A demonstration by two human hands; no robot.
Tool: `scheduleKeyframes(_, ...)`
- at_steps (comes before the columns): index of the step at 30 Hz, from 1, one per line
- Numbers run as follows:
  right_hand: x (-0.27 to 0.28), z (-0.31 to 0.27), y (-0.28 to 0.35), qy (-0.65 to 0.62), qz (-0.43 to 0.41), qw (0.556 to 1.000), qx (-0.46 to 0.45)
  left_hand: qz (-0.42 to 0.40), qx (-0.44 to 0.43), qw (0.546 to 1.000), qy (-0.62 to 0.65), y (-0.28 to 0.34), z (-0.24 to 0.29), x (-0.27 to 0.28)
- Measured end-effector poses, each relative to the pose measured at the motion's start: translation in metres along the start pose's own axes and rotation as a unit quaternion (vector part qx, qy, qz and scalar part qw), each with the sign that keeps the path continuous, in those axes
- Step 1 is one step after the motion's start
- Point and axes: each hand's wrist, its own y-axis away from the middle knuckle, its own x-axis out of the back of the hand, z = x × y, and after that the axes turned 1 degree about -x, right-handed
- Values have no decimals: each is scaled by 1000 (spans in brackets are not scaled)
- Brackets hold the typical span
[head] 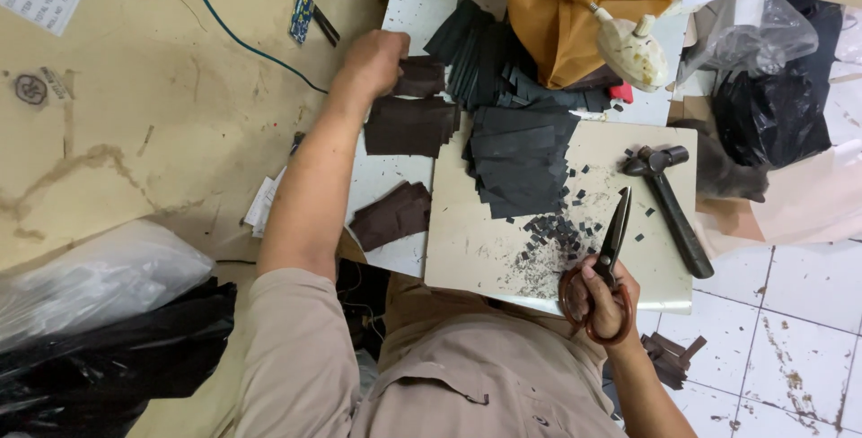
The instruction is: Trimming small pieces of black leather using scissors on a workbench
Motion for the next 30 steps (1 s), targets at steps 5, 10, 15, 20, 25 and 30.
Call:
scheduleKeyframes(5,5,7,2,-15,6,1000,-5,31,-37,999,-17,-9,-19,-27)
scheduleKeyframes(10,1,4,2,-23,9,1000,0,155,-40,987,-5,57,15,-6)
scheduleKeyframes(15,3,22,3,-33,72,997,15,322,-84,942,44,170,38,-19)
scheduleKeyframes(20,11,28,6,0,58,998,36,255,-24,965,55,235,56,-82)
scheduleKeyframes(25,9,22,7,22,47,997,54,256,18,966,33,246,59,-125)
scheduleKeyframes(30,-2,4,11,58,12,996,59,296,26,953,65,243,58,-121)
